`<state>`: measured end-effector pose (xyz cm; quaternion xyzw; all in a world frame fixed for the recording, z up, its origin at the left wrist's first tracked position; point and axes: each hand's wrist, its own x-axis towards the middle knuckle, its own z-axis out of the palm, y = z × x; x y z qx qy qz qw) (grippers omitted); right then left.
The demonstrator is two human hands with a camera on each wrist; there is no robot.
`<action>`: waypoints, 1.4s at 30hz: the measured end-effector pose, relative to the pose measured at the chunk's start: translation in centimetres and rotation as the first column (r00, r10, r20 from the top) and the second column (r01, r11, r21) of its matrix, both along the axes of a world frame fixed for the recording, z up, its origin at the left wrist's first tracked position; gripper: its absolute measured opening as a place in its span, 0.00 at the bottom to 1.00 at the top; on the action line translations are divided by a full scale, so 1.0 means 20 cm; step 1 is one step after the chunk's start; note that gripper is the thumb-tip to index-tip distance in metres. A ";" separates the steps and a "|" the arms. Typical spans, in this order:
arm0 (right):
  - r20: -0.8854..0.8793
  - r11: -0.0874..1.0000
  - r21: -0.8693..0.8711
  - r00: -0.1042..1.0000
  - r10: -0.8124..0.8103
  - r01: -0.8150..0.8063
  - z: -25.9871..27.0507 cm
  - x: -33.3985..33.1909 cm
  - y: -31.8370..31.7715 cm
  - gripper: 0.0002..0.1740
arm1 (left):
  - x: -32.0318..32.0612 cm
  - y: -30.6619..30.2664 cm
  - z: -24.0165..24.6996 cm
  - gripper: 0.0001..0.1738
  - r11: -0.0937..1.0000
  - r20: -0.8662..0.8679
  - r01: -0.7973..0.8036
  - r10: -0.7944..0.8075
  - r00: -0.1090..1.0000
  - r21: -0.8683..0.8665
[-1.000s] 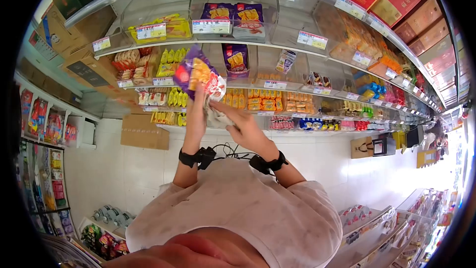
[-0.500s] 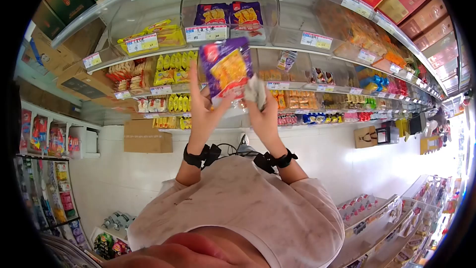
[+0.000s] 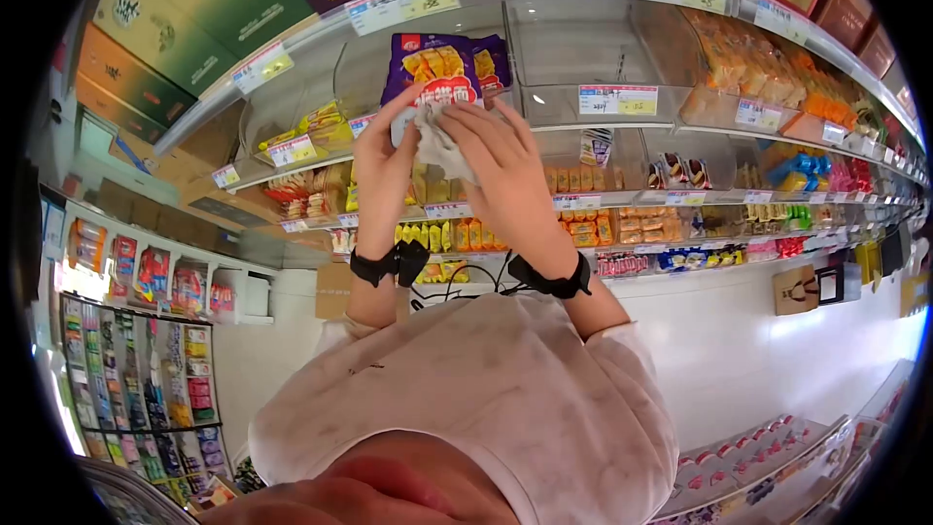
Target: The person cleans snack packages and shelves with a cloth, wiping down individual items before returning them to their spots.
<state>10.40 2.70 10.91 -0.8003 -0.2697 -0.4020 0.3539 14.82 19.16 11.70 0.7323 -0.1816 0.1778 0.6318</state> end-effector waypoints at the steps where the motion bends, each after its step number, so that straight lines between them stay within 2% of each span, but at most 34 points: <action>1: -0.019 0.999 -0.038 1.000 0.022 -0.023 0.00 0.03 -0.01 0.34 | 0.05 -0.03 0.01 0.17 0.999 0.021 0.023 -0.022 1.000 -0.023; 3: -0.039 0.999 -0.020 0.998 0.042 -0.043 0.02 0.05 -0.04 0.34 | 0.18 -0.04 -0.01 0.17 0.998 0.028 0.064 -0.064 0.998 -0.005; 6: -0.098 0.996 0.022 0.992 0.084 -0.082 0.02 0.09 -0.09 0.33 | 0.35 -0.05 0.02 0.20 0.972 0.004 0.093 -0.096 0.995 0.216; 7: -0.122 0.995 0.041 0.988 0.099 -0.095 0.01 0.10 -0.10 0.32 | 0.37 -0.06 0.04 0.21 0.956 -0.106 0.165 -0.143 0.984 0.242; 9: -0.131 0.987 0.126 0.985 0.115 -0.098 0.00 0.11 -0.11 0.30 | 0.37 -0.07 0.09 0.22 0.847 -0.015 0.135 -0.148 0.989 0.514; 10: -0.137 0.981 0.168 0.983 0.120 -0.096 -0.01 0.11 -0.11 0.29 | 0.36 -0.08 0.12 0.23 0.766 0.027 0.109 -0.162 0.986 0.633; 11: -0.153 0.975 0.197 0.979 0.133 -0.102 -0.02 0.10 -0.12 0.29 | 0.32 -0.09 0.16 0.22 0.662 0.026 0.025 -0.068 0.997 0.749; 13: -0.188 0.961 0.254 0.968 0.164 -0.113 -0.04 0.09 -0.14 0.28 | 0.40 -0.06 0.07 0.20 0.507 0.405 -0.328 -0.046 0.913 0.797; 15: -0.206 0.954 0.281 0.965 0.161 -0.100 -0.08 0.09 -0.16 0.28 | 0.46 -0.06 0.04 0.20 0.542 0.426 -0.321 -0.075 0.902 0.777; 17: -0.231 0.937 0.342 0.960 0.159 -0.073 -0.10 0.08 -0.16 0.28 | 0.48 -0.09 0.05 0.23 0.736 0.098 0.055 -0.164 0.982 0.675; 20: -0.226 0.888 0.459 0.964 0.139 -0.020 -0.11 0.08 -0.16 0.29 | 0.34 -0.15 0.21 0.25 0.345 -0.243 0.203 0.076 0.967 0.916; 22: -0.174 0.854 0.521 0.980 0.096 0.008 -0.12 0.08 -0.14 0.30 | 0.32 -0.12 0.19 0.22 0.553 -0.134 0.141 -0.053 0.990 0.821; 23: -0.145 0.868 0.496 0.984 0.103 -0.018 -0.11 0.09 -0.13 0.31 | 0.31 -0.10 0.18 0.21 0.649 -0.063 0.114 -0.101 0.993 0.752; 26: -0.045 0.917 0.392 0.994 0.098 -0.073 -0.04 0.12 -0.10 0.33 | 0.23 -0.04 0.11 0.17 0.919 0.376 -0.120 -0.033 0.926 0.376; 27: -0.012 0.938 0.338 0.997 0.082 -0.073 -0.03 0.15 -0.09 0.33 | 0.14 0.00 0.13 0.14 0.942 0.324 -0.104 -0.005 0.946 0.320; 28: 0.018 0.957 0.282 0.997 0.069 -0.071 -0.02 0.17 -0.07 0.34 | 0.10 0.07 0.10 0.14 0.943 0.192 0.007 -0.075 0.978 0.332; 29: -0.026 0.983 0.183 0.999 0.029 -0.023 -0.01 0.19 -0.05 0.33 | 0.06 0.15 0.06 0.14 0.938 0.056 0.118 -0.144 0.988 0.325; 31: -0.102 0.998 -0.033 0.993 -0.053 0.050 0.00 0.20 0.00 0.33 | -0.03 0.23 0.00 0.12 0.911 -0.281 0.332 -0.261 0.923 0.245; 34: -0.143 0.973 -0.204 0.980 -0.138 0.107 -0.01 0.18 0.07 0.32 | -0.04 0.31 -0.21 0.13 0.806 -0.391 0.488 -0.353 0.850 0.334; 35: -0.117 0.985 -0.159 0.989 -0.091 0.072 -0.04 0.19 0.06 0.32 | -0.03 0.34 -0.30 0.14 0.783 -0.409 0.500 -0.346 0.844 0.370; 37: -0.288 0.994 0.113 0.957 0.046 -0.014 -0.10 0.10 0.09 0.30 | 0.00 0.37 -0.48 0.14 0.831 -0.439 0.474 -0.324 0.838 0.292; 39: -0.284 0.972 0.199 0.941 0.181 -0.127 -0.20 0.03 0.08 0.27 | 0.04 0.40 -0.66 0.14 0.879 -0.419 0.417 -0.298 0.858 0.230; 42: -0.541 0.972 0.087 0.808 0.232 -0.220 -0.33 -0.01 0.14 0.24 | 0.12 0.40 -0.91 0.15 0.943 -0.297 0.269 -0.205 0.932 0.193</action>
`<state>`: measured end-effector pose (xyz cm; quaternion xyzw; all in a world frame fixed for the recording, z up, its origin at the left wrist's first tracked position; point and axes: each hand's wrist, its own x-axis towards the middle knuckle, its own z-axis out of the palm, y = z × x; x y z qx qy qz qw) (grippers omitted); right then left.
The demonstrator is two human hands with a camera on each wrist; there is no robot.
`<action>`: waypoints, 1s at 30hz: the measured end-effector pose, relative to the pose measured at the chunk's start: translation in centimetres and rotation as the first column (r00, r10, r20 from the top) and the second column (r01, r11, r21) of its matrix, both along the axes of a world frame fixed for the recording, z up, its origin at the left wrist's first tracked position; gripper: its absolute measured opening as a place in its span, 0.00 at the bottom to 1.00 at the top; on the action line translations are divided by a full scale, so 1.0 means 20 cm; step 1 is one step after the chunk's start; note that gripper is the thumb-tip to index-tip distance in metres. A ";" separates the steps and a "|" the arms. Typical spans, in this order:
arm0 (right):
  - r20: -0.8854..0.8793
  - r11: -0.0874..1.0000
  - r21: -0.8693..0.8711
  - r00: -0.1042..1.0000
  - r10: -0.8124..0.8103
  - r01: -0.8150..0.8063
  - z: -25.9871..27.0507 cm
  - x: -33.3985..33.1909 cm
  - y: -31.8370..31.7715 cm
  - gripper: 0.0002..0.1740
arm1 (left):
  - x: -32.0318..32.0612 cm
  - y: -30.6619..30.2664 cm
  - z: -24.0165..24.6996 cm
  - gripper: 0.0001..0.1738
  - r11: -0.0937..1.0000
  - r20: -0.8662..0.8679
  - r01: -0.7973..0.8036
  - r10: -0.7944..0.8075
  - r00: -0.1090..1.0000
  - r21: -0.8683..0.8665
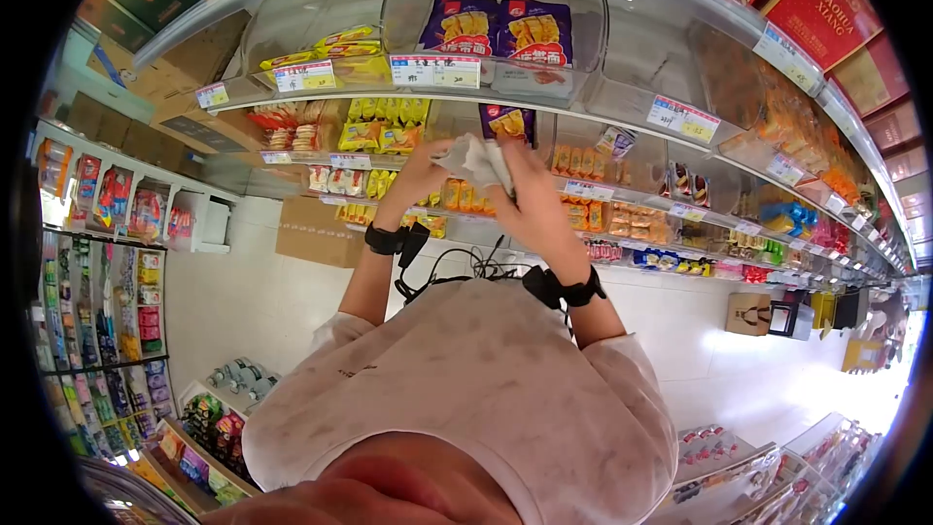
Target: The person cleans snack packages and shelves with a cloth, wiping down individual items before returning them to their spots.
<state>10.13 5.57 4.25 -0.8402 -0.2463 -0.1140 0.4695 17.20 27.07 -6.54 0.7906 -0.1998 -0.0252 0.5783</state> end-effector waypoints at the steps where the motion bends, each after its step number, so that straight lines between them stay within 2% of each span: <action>1: -0.083 0.999 0.043 0.996 -0.011 0.015 -0.09 0.03 0.00 0.24 | 0.03 -0.01 -0.07 0.15 0.998 0.056 -0.059 0.059 0.997 -0.003; 3: -0.248 0.990 0.128 0.968 -0.025 0.058 -0.31 0.12 0.00 0.22 | 0.09 -0.04 -0.11 0.17 0.990 0.118 -0.138 0.134 0.984 0.025; 5: -0.329 0.960 0.162 0.930 -0.165 0.228 -0.45 0.18 -0.01 0.22 | 0.17 -0.12 -0.12 0.20 0.978 0.136 -0.187 0.174 0.975 0.093; 6: -0.373 0.933 0.181 0.899 -0.228 0.312 -0.48 0.21 0.00 0.21 | 0.20 -0.17 -0.11 0.21 0.967 0.254 -0.238 0.208 0.945 0.093; 8: -0.276 0.927 0.227 0.933 -0.233 0.299 -0.48 0.26 0.02 0.21 | 0.23 -0.27 -0.09 0.22 0.939 0.477 -0.331 0.251 0.843 0.091; 9: -0.223 0.922 0.256 0.946 -0.236 0.290 -0.48 0.30 0.02 0.21 | 0.25 -0.30 -0.08 0.22 0.943 0.380 -0.296 0.221 0.898 0.150; 11: -0.062 0.937 0.137 0.947 -0.315 0.321 -0.58 0.45 0.00 0.23 | 0.26 -0.36 -0.07 0.22 0.940 0.177 -0.214 0.171 0.969 0.265; 12: 0.025 0.935 0.084 0.938 -0.347 0.344 -0.62 0.49 -0.01 0.23 | 0.25 -0.38 -0.08 0.21 0.928 0.258 -0.243 0.171 0.951 0.282; 13: -0.064 0.933 -0.035 0.930 -0.361 0.359 -0.58 0.49 -0.02 0.25 | 0.24 -0.40 -0.10 0.20 0.916 0.341 -0.271 0.164 0.926 0.295; 14: 0.071 0.931 -0.100 0.936 -0.345 0.351 -0.62 0.52 -0.05 0.26 | 0.24 -0.42 -0.12 0.19 0.905 0.419 -0.297 0.152 0.895 0.306; 15: 0.200 0.921 -0.169 0.927 -0.317 0.351 -0.72 0.57 -0.09 0.27 | 0.25 -0.43 -0.17 0.18 0.910 0.430 -0.318 0.183 0.884 0.267; 16: 0.324 0.902 -0.238 0.905 -0.277 0.361 -0.75 0.59 -0.10 0.27 | 0.26 -0.42 -0.19 0.19 0.898 0.439 -0.321 0.169 0.882 0.301; 19: 0.292 0.907 -0.219 0.911 -0.291 0.359 -0.80 0.57 -0.11 0.26 | 0.30 -0.40 -0.21 0.19 0.867 0.487 -0.354 0.155 0.860 0.350; 21: 0.174 0.925 -0.228 0.948 -0.268 0.304 -0.79 0.53 -0.13 0.25 | 0.31 -0.41 -0.23 0.18 0.854 0.533 -0.403 0.183 0.826 0.330; 25: -0.031 0.952 -0.203 0.971 -0.239 0.228 -0.72 0.46 -0.18 0.21 | 0.34 -0.42 -0.21 0.17 0.806 0.504 -0.433 0.199 0.840 0.404; 27: -0.109 0.975 -0.046 0.970 -0.219 0.215 -0.71 0.44 -0.21 0.19 | 0.33 -0.43 -0.19 0.16 0.767 0.501 -0.451 0.196 0.843 0.457; 30: -0.183 0.947 0.161 0.951 -0.248 0.278 -0.72 0.42 -0.25 0.17 | 0.36 -0.40 -0.18 0.16 0.803 0.606 -0.485 0.203 0.769 0.347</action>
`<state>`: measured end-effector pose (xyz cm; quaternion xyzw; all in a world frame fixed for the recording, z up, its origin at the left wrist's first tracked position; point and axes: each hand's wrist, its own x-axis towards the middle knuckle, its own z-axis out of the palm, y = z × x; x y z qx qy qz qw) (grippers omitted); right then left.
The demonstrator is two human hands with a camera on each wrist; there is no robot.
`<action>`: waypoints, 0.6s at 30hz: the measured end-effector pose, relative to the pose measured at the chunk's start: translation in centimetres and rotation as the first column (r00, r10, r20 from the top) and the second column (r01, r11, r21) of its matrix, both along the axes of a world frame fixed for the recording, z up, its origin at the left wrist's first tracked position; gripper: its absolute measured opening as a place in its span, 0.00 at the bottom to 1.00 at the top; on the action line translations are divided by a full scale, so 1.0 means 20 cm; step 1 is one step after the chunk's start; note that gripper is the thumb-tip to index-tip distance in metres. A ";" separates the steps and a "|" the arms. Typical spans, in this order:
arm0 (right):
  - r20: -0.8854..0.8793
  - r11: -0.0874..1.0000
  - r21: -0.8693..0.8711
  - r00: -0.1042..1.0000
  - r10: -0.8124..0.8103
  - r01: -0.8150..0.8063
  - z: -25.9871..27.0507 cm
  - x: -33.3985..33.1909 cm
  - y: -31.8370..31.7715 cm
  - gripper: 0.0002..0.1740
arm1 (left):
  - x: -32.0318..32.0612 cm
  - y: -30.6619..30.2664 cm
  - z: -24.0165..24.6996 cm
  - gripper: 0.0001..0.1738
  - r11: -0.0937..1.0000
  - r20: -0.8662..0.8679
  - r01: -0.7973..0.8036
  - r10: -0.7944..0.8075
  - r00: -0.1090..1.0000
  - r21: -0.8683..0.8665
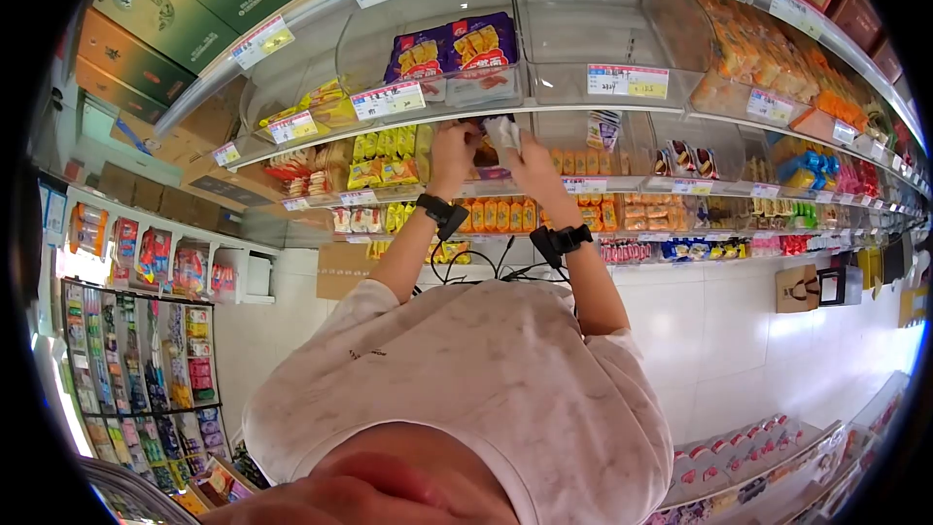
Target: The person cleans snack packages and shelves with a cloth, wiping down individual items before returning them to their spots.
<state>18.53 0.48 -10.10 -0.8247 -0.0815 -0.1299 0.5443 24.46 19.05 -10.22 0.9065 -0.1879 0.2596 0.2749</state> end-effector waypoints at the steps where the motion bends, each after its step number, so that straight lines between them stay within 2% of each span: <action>1: -0.024 0.998 0.046 0.998 -0.051 0.052 0.00 -0.01 -0.03 0.17 | 0.00 0.01 0.02 0.14 0.999 -0.042 0.047 -0.048 0.998 -0.024; 3: -0.095 0.978 0.117 0.982 -0.163 0.173 0.03 -0.05 -0.09 0.18 | -0.02 0.03 0.07 0.12 0.987 -0.120 0.136 -0.145 0.982 -0.082; 4: -0.141 0.961 0.137 0.965 -0.222 0.241 0.04 -0.07 -0.12 0.18 | -0.04 0.05 0.11 0.11 0.961 -0.159 0.181 -0.216 0.963 -0.209; 6: -0.111 0.938 0.142 0.947 -0.301 0.315 0.04 -0.10 -0.16 0.18 | -0.08 0.07 0.17 0.11 0.856 -0.199 0.245 -0.366 0.909 -0.456; 7: -0.100 0.926 0.144 0.936 -0.336 0.348 0.05 -0.12 -0.16 0.18 | -0.14 0.07 0.22 0.09 0.801 -0.231 0.224 -0.408 0.883 -0.556; 10: 0.195 0.955 0.197 0.946 -0.258 0.220 0.11 -0.19 -0.06 0.17 | -0.32 0.08 0.35 0.09 0.733 -0.187 0.282 -0.486 0.853 -0.619; 11: 0.090 0.944 0.297 0.980 -0.177 0.143 0.16 -0.24 0.00 0.16 | -0.35 0.09 0.33 0.08 0.719 -0.250 0.245 -0.507 0.825 -0.650; 13: -0.100 0.866 0.499 0.995 0.024 0.030 0.37 -0.40 0.17 0.14 | -0.45 0.08 0.40 0.07 0.663 -0.207 0.188 -0.469 0.858 -0.725; 16: -0.033 0.905 0.424 0.997 0.065 -0.045 0.43 -0.47 0.30 0.13 | -0.54 0.09 0.41 0.07 0.551 -0.110 0.147 -0.405 0.908 -0.821; 17: -0.014 0.910 0.414 1.000 -0.011 0.015 0.44 -0.48 0.35 0.11 | -0.57 0.10 0.41 0.06 0.526 -0.097 0.141 -0.399 0.912 -0.838; 18: -0.023 0.907 0.422 1.000 -0.014 0.023 0.45 -0.50 0.37 0.11 | -0.62 0.13 0.41 0.06 0.501 -0.087 0.135 -0.394 0.915 -0.855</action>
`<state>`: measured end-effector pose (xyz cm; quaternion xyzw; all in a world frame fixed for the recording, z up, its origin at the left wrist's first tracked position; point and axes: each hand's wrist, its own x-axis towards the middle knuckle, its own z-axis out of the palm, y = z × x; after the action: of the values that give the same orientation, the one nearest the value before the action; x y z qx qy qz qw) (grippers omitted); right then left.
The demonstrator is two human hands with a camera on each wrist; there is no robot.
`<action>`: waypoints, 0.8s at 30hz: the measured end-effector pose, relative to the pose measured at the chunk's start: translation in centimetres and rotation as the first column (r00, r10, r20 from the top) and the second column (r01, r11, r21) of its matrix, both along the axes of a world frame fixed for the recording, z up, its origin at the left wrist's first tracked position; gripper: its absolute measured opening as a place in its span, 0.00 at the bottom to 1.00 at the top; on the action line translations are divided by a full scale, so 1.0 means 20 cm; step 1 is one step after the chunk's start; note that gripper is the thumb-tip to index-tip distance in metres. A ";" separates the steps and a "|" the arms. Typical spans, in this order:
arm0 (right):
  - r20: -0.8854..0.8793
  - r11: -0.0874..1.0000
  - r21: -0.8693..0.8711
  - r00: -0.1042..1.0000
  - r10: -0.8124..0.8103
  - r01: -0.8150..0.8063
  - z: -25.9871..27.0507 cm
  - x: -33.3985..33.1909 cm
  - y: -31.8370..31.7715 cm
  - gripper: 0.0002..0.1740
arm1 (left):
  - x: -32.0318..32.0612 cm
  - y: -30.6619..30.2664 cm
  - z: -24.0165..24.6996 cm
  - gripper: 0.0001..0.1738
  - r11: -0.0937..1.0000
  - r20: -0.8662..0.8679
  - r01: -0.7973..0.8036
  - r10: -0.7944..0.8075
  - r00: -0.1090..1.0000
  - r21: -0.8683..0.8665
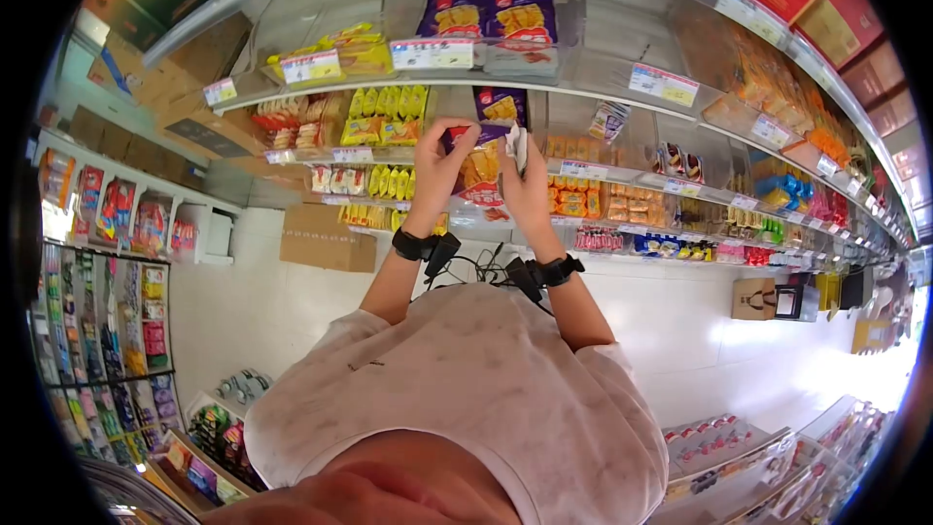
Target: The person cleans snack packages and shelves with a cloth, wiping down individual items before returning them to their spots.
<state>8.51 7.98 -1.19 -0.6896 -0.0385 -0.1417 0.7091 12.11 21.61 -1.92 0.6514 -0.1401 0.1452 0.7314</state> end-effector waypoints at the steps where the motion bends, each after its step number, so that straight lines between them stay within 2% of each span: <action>1: -0.012 1.000 0.008 1.000 -0.006 0.006 0.01 -0.02 0.02 0.11 | -0.05 0.03 0.04 0.09 1.000 -0.051 0.022 -0.023 0.998 -0.017; 4: -0.045 0.998 0.038 0.998 -0.054 0.056 0.05 -0.07 0.08 0.13 | -0.20 0.05 0.15 0.11 0.989 -0.154 0.006 -0.029 0.988 -0.147; 5: -0.058 0.994 0.058 0.995 -0.084 0.087 0.06 -0.09 0.09 0.13 | -0.23 0.07 0.10 0.11 0.986 -0.216 0.024 -0.060 0.975 -0.163; 6: -0.074 0.990 0.075 0.991 -0.115 0.120 0.07 -0.12 0.10 0.14 | -0.25 0.10 0.07 0.10 0.994 -0.217 0.019 -0.043 0.975 -0.109; 8: -0.245 0.998 0.042 0.969 -0.040 0.051 0.08 -0.20 0.10 0.14 | -0.30 0.15 0.01 0.09 1.000 -0.233 0.013 -0.012 0.972 0.004; 9: -0.325 0.999 0.036 0.946 -0.005 0.018 0.09 -0.24 0.11 0.14 | -0.33 0.15 0.05 0.10 0.993 -0.210 -0.036 0.011 0.978 -0.114; 10: -0.404 0.999 0.035 0.915 0.029 -0.016 0.12 -0.28 0.11 0.15 | -0.35 0.16 0.06 0.10 0.984 -0.215 -0.082 0.046 0.976 -0.161; 11: -0.369 0.994 -0.037 0.925 0.086 -0.107 0.16 -0.33 0.13 0.14 | -0.36 0.19 0.07 0.11 0.971 -0.217 -0.128 0.082 0.973 -0.203; 12: -0.335 0.985 -0.037 0.930 0.149 -0.171 0.16 -0.37 0.13 0.14 | -0.37 0.22 0.09 0.11 0.955 -0.212 -0.170 0.119 0.970 -0.242; 14: -0.250 0.955 -0.045 0.929 0.273 -0.293 0.16 -0.41 0.13 0.15 | -0.40 0.24 0.11 0.11 0.949 -0.194 -0.154 0.102 0.976 -0.275; 16: -0.206 0.958 -0.157 0.957 0.206 -0.240 0.16 -0.42 0.10 0.14 | -0.44 0.22 0.13 0.10 0.935 -0.177 -0.179 0.129 0.976 -0.306; 18: -0.151 0.948 -0.260 0.977 0.149 -0.185 0.16 -0.43 0.06 0.12 | -0.47 0.20 0.10 0.14 0.968 -0.059 -0.227 0.222 0.973 -0.103; 20: -0.164 0.970 -0.205 0.982 0.095 -0.128 0.18 -0.42 0.01 0.12 | -0.53 0.16 0.17 0.21 0.925 0.130 -0.353 0.336 0.933 0.141; 21: -0.173 0.979 -0.176 0.983 0.069 -0.100 0.20 -0.43 -0.01 0.12 | -0.54 0.16 0.19 0.32 0.934 0.168 -0.235 0.194 0.966 0.269; 24: -0.120 0.985 -0.015 0.979 0.167 -0.170 0.29 -0.51 -0.04 0.13 | -0.64 -0.02 0.28 0.35 0.993 0.039 0.075 -0.079 0.996 0.090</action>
<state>-1.60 7.17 4.57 -0.7001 -0.0564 -0.0395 0.7107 -0.72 21.27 3.62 0.6739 -0.1870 0.1246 0.7038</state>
